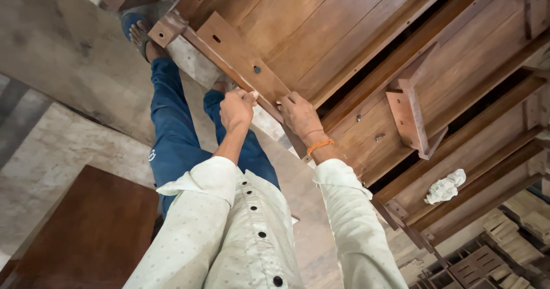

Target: The person assembles wooden furniture frames, fitting small wooden blocks and dowels into pre-drilled holes on the underside of chair or desk frames. They press pieces in by hand and use a small mallet to tap the blocks firmly into the holes, working on several frames one at a time.

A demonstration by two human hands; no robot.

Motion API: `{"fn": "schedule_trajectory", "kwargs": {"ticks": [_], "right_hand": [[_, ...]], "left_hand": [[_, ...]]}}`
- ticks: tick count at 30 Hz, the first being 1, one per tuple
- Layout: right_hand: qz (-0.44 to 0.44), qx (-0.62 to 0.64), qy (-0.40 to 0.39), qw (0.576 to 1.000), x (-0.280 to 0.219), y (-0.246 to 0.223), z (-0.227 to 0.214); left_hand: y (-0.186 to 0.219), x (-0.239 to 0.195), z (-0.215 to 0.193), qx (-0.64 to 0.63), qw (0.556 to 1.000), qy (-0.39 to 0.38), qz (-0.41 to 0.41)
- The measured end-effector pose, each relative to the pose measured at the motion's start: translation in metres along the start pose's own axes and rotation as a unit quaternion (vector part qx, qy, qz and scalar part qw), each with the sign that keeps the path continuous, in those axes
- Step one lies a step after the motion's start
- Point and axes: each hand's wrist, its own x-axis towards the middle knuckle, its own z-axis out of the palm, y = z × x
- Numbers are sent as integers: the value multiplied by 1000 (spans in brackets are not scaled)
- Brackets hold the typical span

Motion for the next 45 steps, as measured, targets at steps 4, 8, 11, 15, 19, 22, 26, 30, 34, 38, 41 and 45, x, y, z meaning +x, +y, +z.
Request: {"fn": "schedule_trajectory", "kwargs": {"ticks": [4, 8, 11, 15, 19, 22, 26, 30, 34, 38, 41, 45], "right_hand": [[-50, -47, -4, 998, -4, 7, 2], [-61, -48, -4, 997, -5, 5, 2], [-39, -30, 12, 999, -5, 5, 3], [-53, -38, -5, 998, -4, 2, -4], [-85, -74, 11, 994, 2, -6, -6], [-47, -81, -16, 995, 7, -7, -6], [-61, -75, -11, 995, 8, -4, -8], [-98, -55, -18, 994, 3, -5, -10], [-33, -79, -41, 995, -1, 3, 0], [-6, -82, -60, 995, 1, -8, -15], [-36, -1, 10, 999, 4, -18, -23], [-116, -56, -11, 992, 0, -12, -22]], "left_hand": [[6, -5, -4, -10, 1000, -5, -15], [2, -1, -2, 1, 1000, -4, -5], [1, 0, -1, -11, 1000, -4, -9], [4, -3, -3, 0, 1000, -3, -2], [3, -1, -2, -3, 1000, -4, -9], [1, 0, -1, 14, 1000, 3, 0], [3, 0, 0, -3, 1000, 3, -14], [-1, 2, 1, -3, 1000, -1, -4], [0, 1, 0, -2, 1000, -1, -3], [-1, 3, 0, 7, 1000, 0, 5], [-3, 2, -1, -11, 1000, -1, -10], [-1, -1, -1, -7, 1000, 1, 10]]}}
